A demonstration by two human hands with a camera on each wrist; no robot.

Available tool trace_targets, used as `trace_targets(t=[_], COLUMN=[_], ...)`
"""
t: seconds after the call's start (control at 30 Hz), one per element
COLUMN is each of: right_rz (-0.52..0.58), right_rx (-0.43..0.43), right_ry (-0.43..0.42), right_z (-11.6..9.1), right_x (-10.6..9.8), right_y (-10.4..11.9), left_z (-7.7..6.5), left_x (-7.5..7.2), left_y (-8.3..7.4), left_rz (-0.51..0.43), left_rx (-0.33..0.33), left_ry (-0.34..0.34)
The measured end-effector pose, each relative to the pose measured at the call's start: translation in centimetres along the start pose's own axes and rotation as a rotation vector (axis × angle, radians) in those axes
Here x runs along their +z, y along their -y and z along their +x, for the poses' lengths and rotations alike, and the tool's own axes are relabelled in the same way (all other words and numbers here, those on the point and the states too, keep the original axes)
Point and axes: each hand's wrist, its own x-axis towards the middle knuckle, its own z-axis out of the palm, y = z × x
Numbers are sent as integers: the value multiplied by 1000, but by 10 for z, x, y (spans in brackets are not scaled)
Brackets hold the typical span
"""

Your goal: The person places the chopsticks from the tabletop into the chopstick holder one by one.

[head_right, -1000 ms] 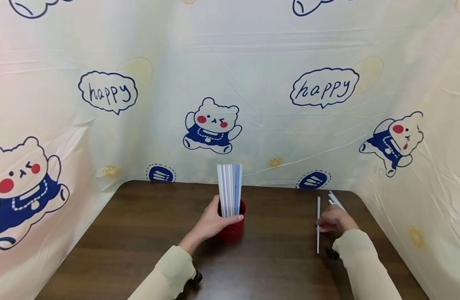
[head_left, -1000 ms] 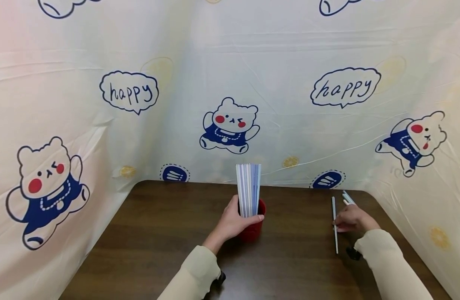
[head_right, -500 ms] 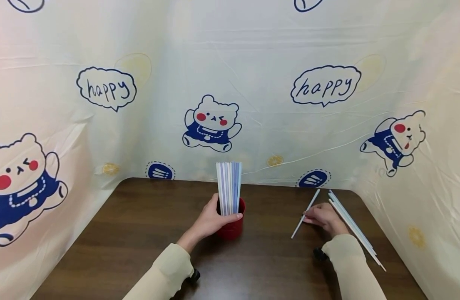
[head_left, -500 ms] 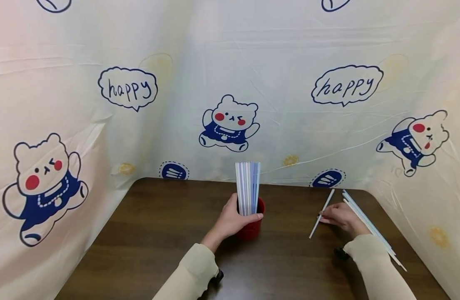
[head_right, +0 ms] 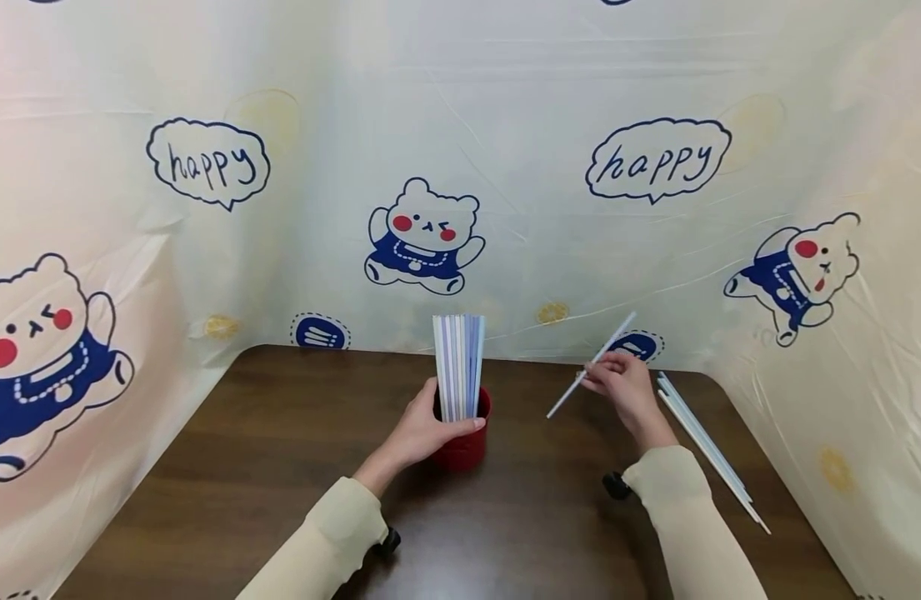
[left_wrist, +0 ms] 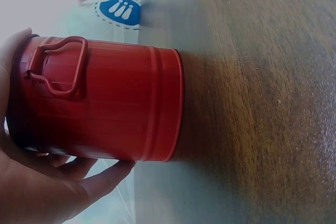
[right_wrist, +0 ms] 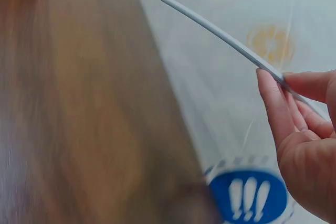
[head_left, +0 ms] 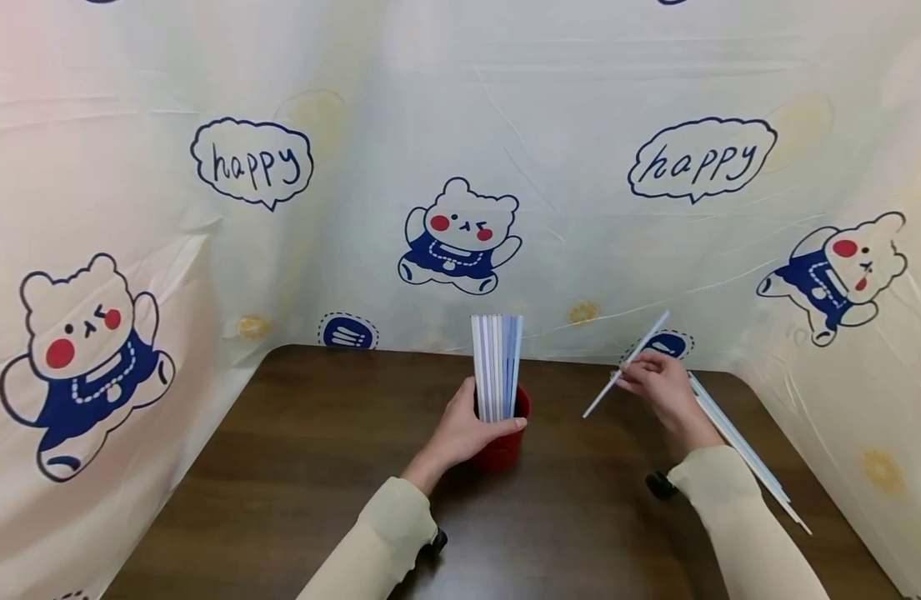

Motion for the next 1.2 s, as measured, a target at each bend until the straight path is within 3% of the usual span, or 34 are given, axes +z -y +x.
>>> trace_targets(t=[0.33,0.57,0.83,1.2], right_rz=[5,30,-7,-183], right_rx=[-203,-258,-289,-334], right_ry=[19,34,56,169], right_z=[-3,-4,-8,-11], right_x=[59,89,113,127], right_y=[46,59,57,33], left_z=[2,2,2,0], left_x=[-2,-3,-1,0], left_y=[-3,0,0,0], left_rz=[13,-1,2,-7], left_rx=[-2,1,3,13], left_ry=[-12,-4,-6,-1])
